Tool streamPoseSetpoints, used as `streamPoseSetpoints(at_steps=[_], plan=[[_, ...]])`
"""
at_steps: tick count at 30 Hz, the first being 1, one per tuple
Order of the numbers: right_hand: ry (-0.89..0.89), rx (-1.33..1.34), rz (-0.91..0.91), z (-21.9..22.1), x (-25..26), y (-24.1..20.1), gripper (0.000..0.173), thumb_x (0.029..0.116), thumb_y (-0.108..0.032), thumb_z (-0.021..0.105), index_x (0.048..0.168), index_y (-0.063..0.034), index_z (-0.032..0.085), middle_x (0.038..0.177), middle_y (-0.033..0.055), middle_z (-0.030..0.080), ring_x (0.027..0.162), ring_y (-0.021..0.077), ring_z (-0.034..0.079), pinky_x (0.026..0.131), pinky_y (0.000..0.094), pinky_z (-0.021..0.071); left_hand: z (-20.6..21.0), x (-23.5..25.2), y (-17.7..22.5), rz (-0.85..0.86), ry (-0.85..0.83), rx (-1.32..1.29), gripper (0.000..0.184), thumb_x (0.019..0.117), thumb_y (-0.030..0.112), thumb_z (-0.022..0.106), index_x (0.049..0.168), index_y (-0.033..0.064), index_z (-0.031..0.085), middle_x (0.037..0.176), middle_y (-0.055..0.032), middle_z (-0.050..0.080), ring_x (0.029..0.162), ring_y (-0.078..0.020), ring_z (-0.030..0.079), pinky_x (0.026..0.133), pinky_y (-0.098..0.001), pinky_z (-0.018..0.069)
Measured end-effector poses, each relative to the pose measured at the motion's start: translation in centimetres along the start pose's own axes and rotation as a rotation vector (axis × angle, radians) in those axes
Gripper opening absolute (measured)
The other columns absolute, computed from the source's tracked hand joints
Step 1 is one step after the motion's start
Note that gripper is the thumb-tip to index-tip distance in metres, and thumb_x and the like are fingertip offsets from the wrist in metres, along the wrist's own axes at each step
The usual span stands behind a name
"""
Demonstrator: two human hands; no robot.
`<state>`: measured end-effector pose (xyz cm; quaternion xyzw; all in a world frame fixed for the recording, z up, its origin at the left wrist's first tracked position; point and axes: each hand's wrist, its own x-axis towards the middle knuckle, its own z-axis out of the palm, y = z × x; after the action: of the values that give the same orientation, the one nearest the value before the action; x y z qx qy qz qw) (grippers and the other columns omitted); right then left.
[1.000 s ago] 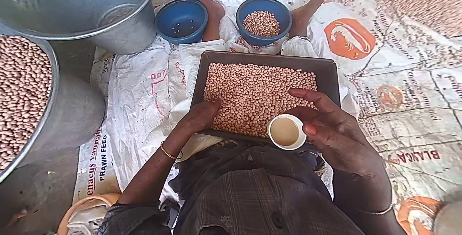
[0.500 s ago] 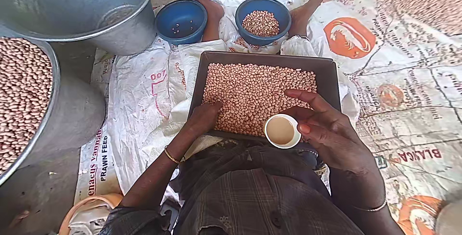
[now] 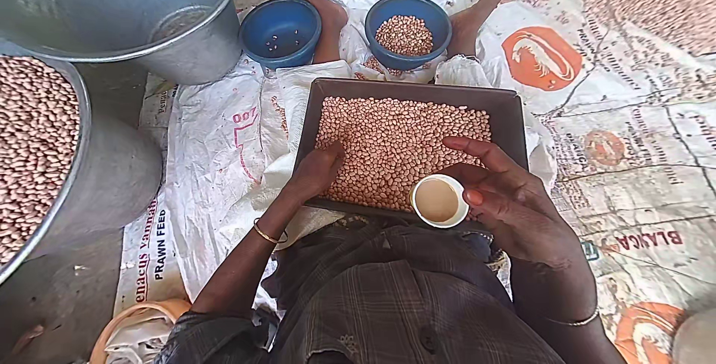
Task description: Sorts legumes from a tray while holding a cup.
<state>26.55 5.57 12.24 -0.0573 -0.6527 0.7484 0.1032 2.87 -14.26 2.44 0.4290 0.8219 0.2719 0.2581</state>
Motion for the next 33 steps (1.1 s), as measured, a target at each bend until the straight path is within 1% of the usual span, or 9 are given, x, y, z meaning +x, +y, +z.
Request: streamPoseSetpoints(at_steps=[2, 7, 15, 19, 22, 25, 27, 31, 33], plan=[[-0.001, 0.004, -0.007, -0.1, 0.0, 0.0, 0.058, 0.0972, -0.033, 0.068, 0.148, -0.0158, 0.047, 0.108, 0.0042, 0.072, 0.092, 0.0133, 0.073, 0.081, 0.0262, 0.0633, 0.8, 0.7, 0.7, -0.055, -0.087, 0.222, 0.029, 0.1072, 0.015, 0.049, 0.131, -0.0002, 0.058, 0.1, -0.0229, 0.069, 0.098, -0.0421, 0.068, 0.087, -0.0603, 0.0523], [0.007, 0.012, -0.01, -0.4, -0.3, -0.1, 0.06, 0.0971, -0.032, 0.069, 0.15, -0.0142, 0.045, 0.109, 0.0038, 0.073, 0.093, 0.0134, 0.074, 0.083, 0.0274, 0.0634, 1.3, 1.1, 1.0, -0.098, -0.119, 0.339, 0.031, 0.1064, 0.015, 0.051, 0.134, 0.0015, 0.056, 0.095, -0.0232, 0.068, 0.095, -0.0437, 0.068, 0.083, -0.0604, 0.0534], [0.012, 0.0, -0.004, -0.3, -0.1, 0.1, 0.059, 0.0969, -0.032, 0.068, 0.148, -0.0143, 0.045, 0.108, 0.0036, 0.072, 0.091, 0.0129, 0.073, 0.08, 0.0258, 0.0633, 1.7, 0.6, 0.7, -0.006, -0.065, 0.376, 0.026, 0.1045, 0.01, 0.051, 0.125, 0.0015, 0.065, 0.093, -0.0221, 0.07, 0.09, -0.0439, 0.07, 0.076, -0.0608, 0.0543], [0.024, 0.001, 0.006, -0.3, -0.2, 0.0, 0.059, 0.0966, -0.032, 0.069, 0.148, -0.0151, 0.046, 0.107, 0.0045, 0.072, 0.091, 0.014, 0.074, 0.079, 0.0259, 0.0634, 1.2, 0.8, 0.2, -0.044, 0.04, 0.197, 0.024, 0.105, 0.016, 0.053, 0.115, 0.003, 0.071, 0.095, -0.0209, 0.072, 0.094, -0.0412, 0.069, 0.083, -0.0625, 0.0523], [0.039, 0.012, -0.007, -0.5, -0.5, 0.0, 0.057, 0.0967, -0.031, 0.069, 0.147, -0.0162, 0.048, 0.107, 0.0039, 0.073, 0.089, 0.0131, 0.074, 0.079, 0.0261, 0.0637, 0.3, -0.2, -0.2, -0.006, 0.197, -0.282, 0.016, 0.1029, 0.011, 0.058, 0.11, 0.0026, 0.071, 0.094, -0.0119, 0.07, 0.081, -0.0209, 0.065, 0.076, -0.0422, 0.0539], [0.049, 0.013, -0.027, -1.0, -0.6, -0.1, 0.056, 0.0966, -0.033, 0.07, 0.147, -0.0165, 0.05, 0.106, 0.0033, 0.073, 0.088, 0.0113, 0.073, 0.078, 0.0241, 0.0631, -0.2, -0.6, -0.9, 0.022, 0.189, -0.959, 0.016, 0.1038, 0.012, 0.049, 0.103, 0.0152, 0.064, 0.06, 0.0061, 0.046, 0.042, 0.0016, 0.034, 0.039, -0.0133, 0.0306], [0.067, -0.001, -0.031, -1.1, -0.7, -0.1, 0.056, 0.0956, -0.033, 0.07, 0.146, -0.017, 0.051, 0.105, 0.0021, 0.073, 0.089, 0.0096, 0.072, 0.08, 0.0227, 0.0615, -1.0, -0.5, -1.1, 0.034, 0.038, -1.203, 0.019, 0.1019, 0.019, 0.04, 0.098, 0.0206, 0.058, 0.059, 0.0098, 0.042, 0.039, 0.0035, 0.029, 0.036, -0.0109, 0.0257], [0.091, 0.023, -0.023, -1.1, -0.6, -0.1, 0.057, 0.0948, -0.032, 0.071, 0.145, -0.0157, 0.052, 0.104, 0.0023, 0.073, 0.088, 0.0093, 0.072, 0.079, 0.0224, 0.0615, -0.6, 0.4, 1.3, 0.002, -0.062, -0.899, 0.033, 0.1087, 0.026, 0.04, 0.086, 0.015, 0.061, 0.06, 0.009, 0.047, 0.042, 0.0032, 0.031, 0.038, -0.0117, 0.0256], [0.084, 0.028, -0.027, -1.0, -0.6, -0.1, 0.056, 0.0956, -0.032, 0.071, 0.146, -0.0155, 0.051, 0.104, 0.0024, 0.073, 0.088, 0.0099, 0.073, 0.078, 0.0235, 0.0625, 0.5, 1.2, 2.7, 0.066, -0.088, -0.6, 0.028, 0.1092, 0.018, 0.044, 0.097, 0.0061, 0.066, 0.075, 0.0024, 0.058, 0.059, -0.0013, 0.046, 0.054, -0.0176, 0.0386]])
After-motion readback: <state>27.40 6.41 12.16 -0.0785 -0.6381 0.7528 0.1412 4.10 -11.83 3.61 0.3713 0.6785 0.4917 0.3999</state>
